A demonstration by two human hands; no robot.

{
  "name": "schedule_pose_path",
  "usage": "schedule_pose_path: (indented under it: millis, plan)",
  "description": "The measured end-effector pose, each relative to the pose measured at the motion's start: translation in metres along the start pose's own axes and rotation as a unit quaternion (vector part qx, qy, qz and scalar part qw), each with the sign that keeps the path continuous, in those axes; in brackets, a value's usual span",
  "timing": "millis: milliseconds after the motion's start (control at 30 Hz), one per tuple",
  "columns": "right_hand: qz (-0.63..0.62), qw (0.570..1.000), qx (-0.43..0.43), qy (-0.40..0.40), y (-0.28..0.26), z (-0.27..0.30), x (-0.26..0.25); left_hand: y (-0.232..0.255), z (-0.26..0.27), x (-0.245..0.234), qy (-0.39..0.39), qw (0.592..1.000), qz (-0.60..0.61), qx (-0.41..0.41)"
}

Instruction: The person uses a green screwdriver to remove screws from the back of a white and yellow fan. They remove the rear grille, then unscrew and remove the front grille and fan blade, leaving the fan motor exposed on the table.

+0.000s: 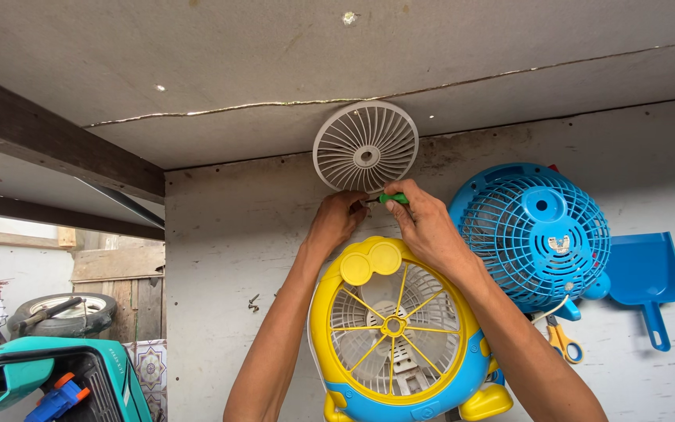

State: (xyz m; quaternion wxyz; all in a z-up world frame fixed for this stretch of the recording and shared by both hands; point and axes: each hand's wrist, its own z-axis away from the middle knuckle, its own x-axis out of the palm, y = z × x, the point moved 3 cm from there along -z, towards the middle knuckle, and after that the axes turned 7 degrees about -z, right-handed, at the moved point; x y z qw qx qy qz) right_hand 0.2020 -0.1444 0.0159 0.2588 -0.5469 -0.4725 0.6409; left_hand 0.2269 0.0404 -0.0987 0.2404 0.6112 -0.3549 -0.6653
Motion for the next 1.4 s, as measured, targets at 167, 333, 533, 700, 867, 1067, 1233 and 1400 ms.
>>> schedule_pose_path:
  millis: [167, 333, 533, 700, 867, 1067, 1233, 1400]
  plan:
    - [-0.009, 1.0, 0.008, -0.002, -0.006, 0.003, -0.003, 0.004, 0.004, -0.002, -0.008, 1.0, 0.009, -0.025]
    - [-0.005, 0.999, -0.039, 0.037, -0.015, 0.013, -0.007, 0.026, 0.019, -0.026, 0.04, 0.999, 0.027, -0.013]
    - [-0.039, 0.985, -0.112, 0.123, -0.023, 0.039, -0.011, 0.075, 0.058, -0.058, 0.092, 0.994, 0.059, -0.01]
    - [-0.049, 0.972, -0.16, 0.167, -0.025, 0.064, -0.013, 0.11, 0.094, -0.063, 0.156, 0.982, 0.001, 0.103]
    - [-0.067, 0.964, -0.187, 0.18, -0.028, 0.089, -0.019, 0.131, 0.132, -0.051, 0.218, 0.967, -0.091, 0.101]
    - [-0.076, 0.958, -0.204, 0.186, -0.031, 0.123, -0.027, 0.152, 0.18, -0.03, 0.224, 0.964, -0.124, 0.073]
    - [-0.065, 0.964, -0.18, 0.183, -0.031, 0.148, -0.025, 0.158, 0.207, -0.011, 0.166, 0.977, -0.131, 0.027]
    - [-0.049, 0.97, -0.16, 0.178, -0.03, 0.165, -0.02, 0.166, 0.224, 0.002, 0.163, 0.971, -0.171, 0.032]
